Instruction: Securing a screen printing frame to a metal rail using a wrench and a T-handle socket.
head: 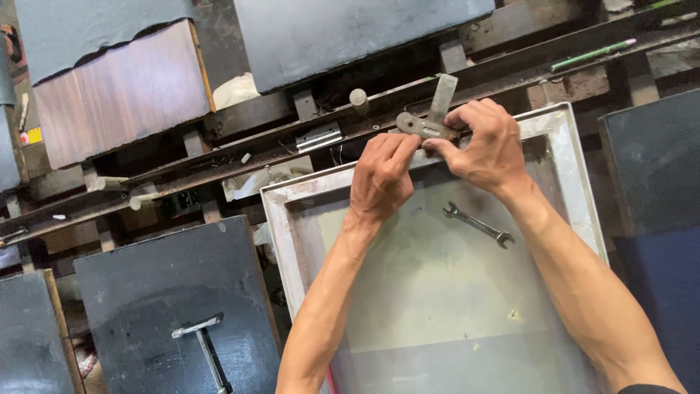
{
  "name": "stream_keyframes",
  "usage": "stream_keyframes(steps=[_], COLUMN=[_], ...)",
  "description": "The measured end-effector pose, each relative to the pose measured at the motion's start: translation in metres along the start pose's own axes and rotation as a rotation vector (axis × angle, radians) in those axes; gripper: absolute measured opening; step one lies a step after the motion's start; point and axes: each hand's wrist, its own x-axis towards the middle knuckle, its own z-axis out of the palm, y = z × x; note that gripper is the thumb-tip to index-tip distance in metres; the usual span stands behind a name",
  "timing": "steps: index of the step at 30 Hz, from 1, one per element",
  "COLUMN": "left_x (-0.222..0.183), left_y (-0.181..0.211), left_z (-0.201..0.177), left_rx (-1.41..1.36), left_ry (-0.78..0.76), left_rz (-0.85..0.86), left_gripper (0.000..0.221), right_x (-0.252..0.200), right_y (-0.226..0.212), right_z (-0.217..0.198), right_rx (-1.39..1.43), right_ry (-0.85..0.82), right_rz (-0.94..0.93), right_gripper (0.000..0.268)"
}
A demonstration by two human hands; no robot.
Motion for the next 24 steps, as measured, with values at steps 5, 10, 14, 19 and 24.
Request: stream_keyframes(steps=[5, 10, 14, 19, 24], left_x=[0.005, 0.005, 0.002, -0.001, 0.003], left_y=[0.001, 0.001, -0.001, 0.0, 0.004], left_z=[-0.007, -0.01, -0.015, -0.024, -0.033], left_rx=[-0.005, -0.019, -0.117, -0.231, -0.364], left_ry=[-0.004, -0.013, -0.005, 0.021, 0.055], left_rz=[0.029, 0.026, -0.049, -0.163, -0.29], left_gripper=[0.034, 0.037, 0.026, 0.019, 0.037], right_x=[0.002, 0.003, 0.006, 0.009, 0.004], right_y=[-0.003, -0.007, -0.01, -0.009, 0.002], right_z=[-0.003, -0.006, -0.012, -0.016, -0.011], right_rx=[0.025, 0.043, 0.069, 0.111, 0.141], right_ry=[0.013, -0.008, -0.036, -0.079, -0.129], right_rz=[0.004, 0.036, 0.023, -0.036, -0.098], right_gripper=[0.04, 0.04, 0.036, 0.03, 0.03])
